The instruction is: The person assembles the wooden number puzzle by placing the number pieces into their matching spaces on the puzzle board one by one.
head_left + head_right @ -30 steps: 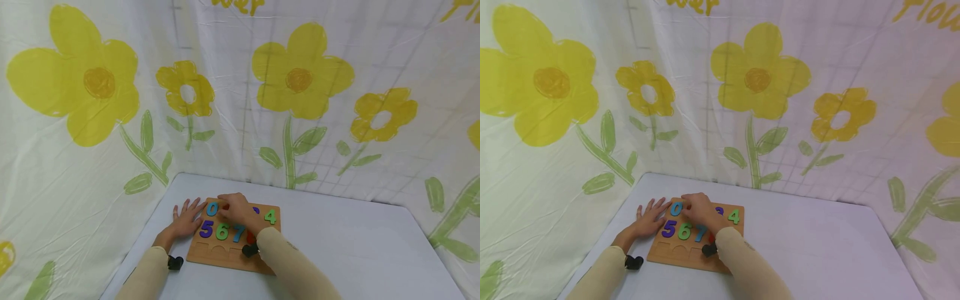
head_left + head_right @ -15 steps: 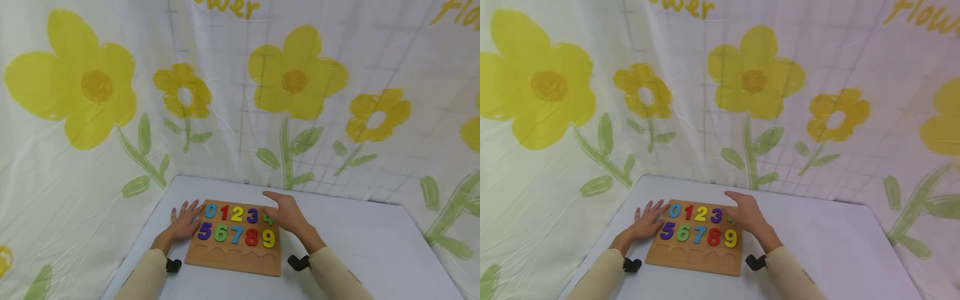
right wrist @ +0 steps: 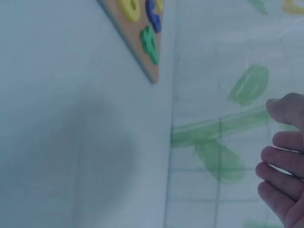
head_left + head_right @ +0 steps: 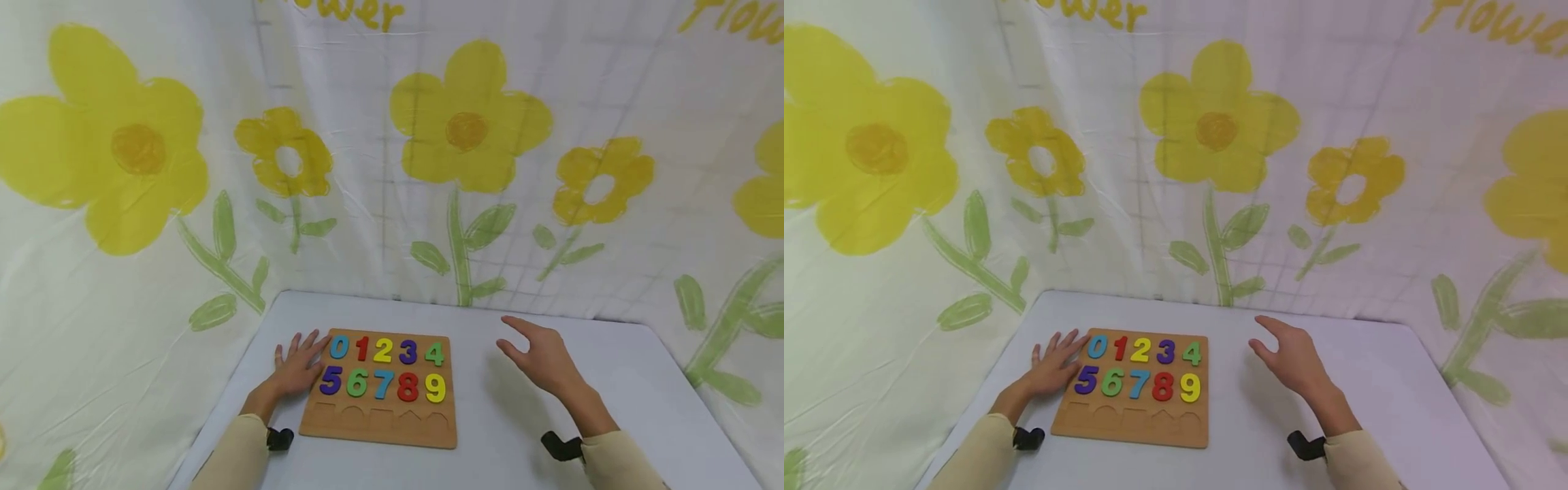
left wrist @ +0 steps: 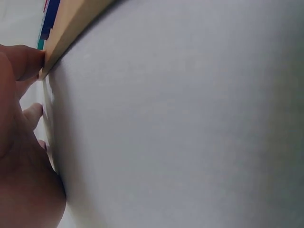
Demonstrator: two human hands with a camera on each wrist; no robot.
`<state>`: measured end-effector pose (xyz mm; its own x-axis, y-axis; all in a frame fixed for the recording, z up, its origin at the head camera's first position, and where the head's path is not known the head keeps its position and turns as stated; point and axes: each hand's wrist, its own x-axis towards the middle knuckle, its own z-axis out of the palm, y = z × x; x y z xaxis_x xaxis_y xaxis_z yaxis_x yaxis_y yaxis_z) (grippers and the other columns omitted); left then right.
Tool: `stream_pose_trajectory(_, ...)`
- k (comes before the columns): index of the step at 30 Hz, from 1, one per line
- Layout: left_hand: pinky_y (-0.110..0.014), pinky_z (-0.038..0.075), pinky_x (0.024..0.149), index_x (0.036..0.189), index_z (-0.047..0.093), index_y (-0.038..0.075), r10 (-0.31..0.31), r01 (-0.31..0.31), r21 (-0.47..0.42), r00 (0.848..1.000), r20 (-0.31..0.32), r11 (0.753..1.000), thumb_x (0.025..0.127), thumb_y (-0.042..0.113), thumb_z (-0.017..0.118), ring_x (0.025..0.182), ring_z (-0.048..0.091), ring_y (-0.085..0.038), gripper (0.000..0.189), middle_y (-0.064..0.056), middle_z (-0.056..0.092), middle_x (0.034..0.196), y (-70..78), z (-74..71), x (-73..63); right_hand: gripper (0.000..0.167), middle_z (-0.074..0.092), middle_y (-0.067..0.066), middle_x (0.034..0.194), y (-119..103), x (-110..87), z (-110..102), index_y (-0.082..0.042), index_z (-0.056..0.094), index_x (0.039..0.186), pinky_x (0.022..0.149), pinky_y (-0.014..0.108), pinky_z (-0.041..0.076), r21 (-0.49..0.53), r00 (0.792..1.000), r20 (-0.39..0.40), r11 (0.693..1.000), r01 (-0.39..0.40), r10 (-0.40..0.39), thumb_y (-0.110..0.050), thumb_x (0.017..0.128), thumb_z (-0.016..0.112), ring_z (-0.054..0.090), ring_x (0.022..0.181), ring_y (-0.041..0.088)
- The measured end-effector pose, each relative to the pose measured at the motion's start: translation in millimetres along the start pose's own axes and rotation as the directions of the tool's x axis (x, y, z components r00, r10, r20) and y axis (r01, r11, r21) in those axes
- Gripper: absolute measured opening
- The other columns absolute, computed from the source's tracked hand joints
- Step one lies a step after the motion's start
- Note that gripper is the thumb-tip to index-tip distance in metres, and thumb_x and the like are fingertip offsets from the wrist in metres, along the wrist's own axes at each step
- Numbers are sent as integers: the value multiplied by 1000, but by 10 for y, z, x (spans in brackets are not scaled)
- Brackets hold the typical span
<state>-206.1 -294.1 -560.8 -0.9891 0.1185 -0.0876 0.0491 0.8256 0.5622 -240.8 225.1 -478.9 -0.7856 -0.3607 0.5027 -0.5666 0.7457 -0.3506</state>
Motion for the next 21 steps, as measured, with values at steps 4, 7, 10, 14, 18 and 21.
stream_pose_trajectory(4, -88, -3, 122, 168, 42, 10, 40, -46, -55, 993, -109, 997, 109, 20, 55, 161, 5, -68, 61, -34, 26, 175, -26, -114, -14, 50, 77, 22, 135, 36, -78, -109, 2, 72, 138, 96, 62, 61, -46, 1000, -7, 999, 0, 0, -17, 93, 86, 75, 120, 45)
stream_pose_trajectory(7, -89, 11, 120, 166, 44, 4, 100, -104, -5, 969, -228, 995, 110, 20, 56, 157, 16, -71, 59, -38, 34, 170, 26, -316, -54, 54, 72, 25, 142, 25, -106, -208, 2, 70, 141, 97, 66, 58, -89, 1000, -8, 996, -5, 4, -19, 93, 86, 70, 127, 49)
stream_pose_trajectory(10, -84, 23, 122, 163, 46, -1, 165, -142, 93, 926, -340, 986, 109, 16, 58, 154, 29, -68, 58, -37, 43, 165, 193, -631, -143, 60, 65, 29, 149, 9, -87, -333, 2, 67, 144, 101, 71, 54, -127, 1000, -12, 992, -9, 8, -23, 93, 87, 63, 134, 53)
stream_pose_trajectory(14, -78, 30, 121, 160, 50, -2, 242, -157, 209, 840, -486, 965, 107, 14, 60, 150, 40, -63, 56, -34, 51, 160, 453, -1070, -277, 73, 56, 34, 156, -2, 0, -481, 1, 61, 151, 113, 76, 43, -185, 1000, -21, 983, -4, 0, -32, 92, 87, 51, 144, 57)
stream_pose_trajectory(18, -79, 32, 118, 160, 51, 2, 300, -129, 327, 775, -555, 936, 105, 17, 60, 148, 42, -60, 57, -32, 53, 159, 631, -1358, -421, 85, 47, 35, 164, 11, 36, -524, -4, 52, 161, 121, 77, 31, -251, 998, -57, 968, -6, -9, -43, 92, 84, 40, 151, 60)
stream_pose_trajectory(21, -81, 31, 116, 160, 52, 5, 332, -96, 405, 754, -567, 909, 104, 20, 60, 148, 41, -59, 58, -30, 52, 160, 673, -1409, -516, 89, 38, 35, 170, 38, -8, -470, -11, 44, 167, 124, 79, 25, -284, 997, -79, 959, -8, -16, -48, 94, 79, 35, 155, 61)
